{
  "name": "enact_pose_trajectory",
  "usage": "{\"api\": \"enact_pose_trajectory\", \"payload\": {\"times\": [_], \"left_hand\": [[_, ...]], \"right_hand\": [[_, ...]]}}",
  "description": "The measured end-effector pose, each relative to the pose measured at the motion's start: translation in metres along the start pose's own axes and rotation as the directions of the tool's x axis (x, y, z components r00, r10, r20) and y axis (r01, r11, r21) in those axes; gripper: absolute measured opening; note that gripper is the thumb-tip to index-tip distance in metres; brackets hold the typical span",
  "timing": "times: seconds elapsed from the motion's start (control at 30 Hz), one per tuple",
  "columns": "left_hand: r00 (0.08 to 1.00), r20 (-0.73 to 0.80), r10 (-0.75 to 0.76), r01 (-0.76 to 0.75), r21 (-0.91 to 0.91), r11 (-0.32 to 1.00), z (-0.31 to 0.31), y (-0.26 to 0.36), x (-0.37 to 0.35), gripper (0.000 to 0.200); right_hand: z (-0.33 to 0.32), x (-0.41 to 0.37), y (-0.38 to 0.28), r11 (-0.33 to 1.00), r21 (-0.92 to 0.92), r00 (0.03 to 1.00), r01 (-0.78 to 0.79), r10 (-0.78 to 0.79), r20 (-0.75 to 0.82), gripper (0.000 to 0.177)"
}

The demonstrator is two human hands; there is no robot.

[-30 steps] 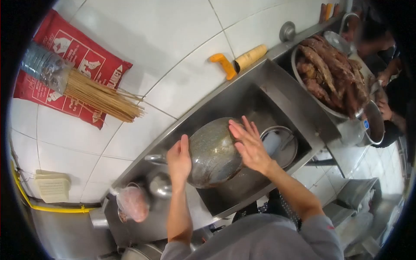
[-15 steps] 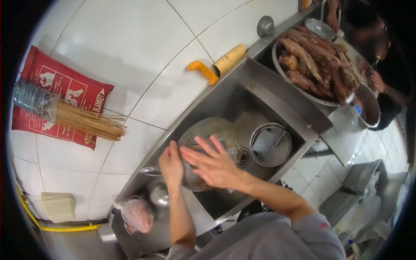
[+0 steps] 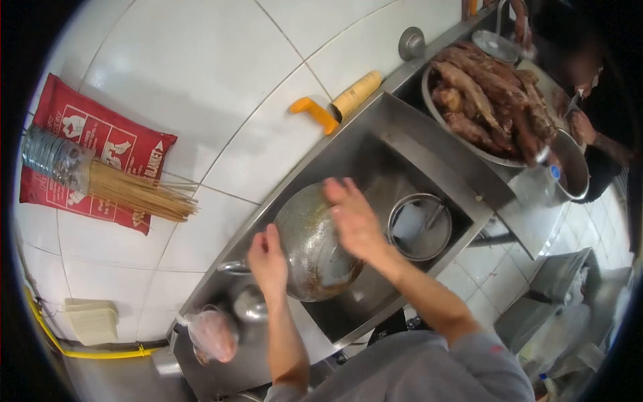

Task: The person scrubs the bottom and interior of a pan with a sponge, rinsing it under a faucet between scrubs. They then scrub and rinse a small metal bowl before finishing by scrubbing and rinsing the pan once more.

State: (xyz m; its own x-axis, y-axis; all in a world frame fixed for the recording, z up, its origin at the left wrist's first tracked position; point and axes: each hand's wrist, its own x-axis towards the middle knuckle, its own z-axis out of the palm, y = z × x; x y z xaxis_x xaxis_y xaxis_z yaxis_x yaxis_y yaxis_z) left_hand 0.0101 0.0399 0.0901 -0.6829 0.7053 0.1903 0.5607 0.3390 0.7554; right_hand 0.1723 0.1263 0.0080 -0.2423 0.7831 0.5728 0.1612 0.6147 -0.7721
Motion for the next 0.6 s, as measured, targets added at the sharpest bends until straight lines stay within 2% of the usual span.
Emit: {"api": "enact_pose_trajectory", "payload": {"times": [0.07,0.1,0.17,0.2,0.27,0.3,0.37,0.4,0.47,0.53,0.57,0.6], "left_hand": [[1.000,0.025,-0.016,0.017,-0.023,1.000,0.003,0.002,-0.002,0.042],[0.999,0.032,-0.009,0.010,-0.025,1.000,0.005,0.004,-0.002,0.042],[0.999,0.046,-0.008,0.009,-0.023,1.000,0.003,0.007,-0.005,0.041],[0.999,0.046,-0.013,0.014,-0.022,1.000,0.001,0.006,-0.007,0.041],[1.000,0.025,0.012,-0.012,-0.031,0.999,0.000,0.005,-0.009,0.040],[1.000,0.001,0.027,-0.027,-0.042,0.999,0.002,0.004,-0.008,0.040],[0.999,-0.002,0.048,-0.048,-0.054,0.997,0.011,0.004,-0.004,0.040],[0.998,0.015,0.060,-0.058,-0.112,0.992,0.012,0.001,-0.002,0.040],[0.996,0.023,0.080,-0.075,-0.176,0.982,0.013,0.003,0.000,0.040],[0.999,0.020,0.028,-0.027,-0.032,0.999,0.006,0.004,-0.002,0.039],[1.000,0.012,0.019,-0.019,-0.028,0.999,0.004,0.003,-0.004,0.039],[1.000,0.015,0.026,-0.026,-0.027,0.999,0.005,0.002,-0.004,0.039]], "right_hand": [[0.005,0.005,-0.054,0.940,-0.183,0.946,0.287,-0.248,0.209,0.038],[0.002,-0.001,-0.057,0.940,-0.191,0.948,0.284,-0.245,0.203,0.038],[-0.001,-0.008,-0.060,0.965,-0.034,0.949,0.259,-0.248,0.195,0.037],[-0.004,-0.009,-0.039,0.964,-0.031,0.947,0.265,-0.254,0.197,0.037],[-0.013,-0.011,0.018,0.972,0.213,0.995,-0.096,0.087,0.048,0.038],[-0.007,-0.005,0.012,0.973,0.211,0.996,-0.088,0.081,0.041,0.038],[0.009,0.004,-0.016,0.985,-0.089,0.989,0.146,-0.145,0.016,0.040],[0.004,-0.003,-0.034,0.987,-0.094,0.991,0.134,-0.133,0.015,0.040],[-0.008,-0.009,-0.068,0.965,-0.023,0.942,0.262,-0.250,0.226,0.040],[-0.011,-0.020,-0.021,0.955,-0.071,0.934,0.288,-0.264,0.240,0.042],[-0.012,-0.016,0.005,0.998,0.032,0.991,0.058,-0.062,0.122,0.042],[-0.014,-0.008,0.021,0.974,0.154,0.986,-0.164,0.162,0.027,0.042]]}}
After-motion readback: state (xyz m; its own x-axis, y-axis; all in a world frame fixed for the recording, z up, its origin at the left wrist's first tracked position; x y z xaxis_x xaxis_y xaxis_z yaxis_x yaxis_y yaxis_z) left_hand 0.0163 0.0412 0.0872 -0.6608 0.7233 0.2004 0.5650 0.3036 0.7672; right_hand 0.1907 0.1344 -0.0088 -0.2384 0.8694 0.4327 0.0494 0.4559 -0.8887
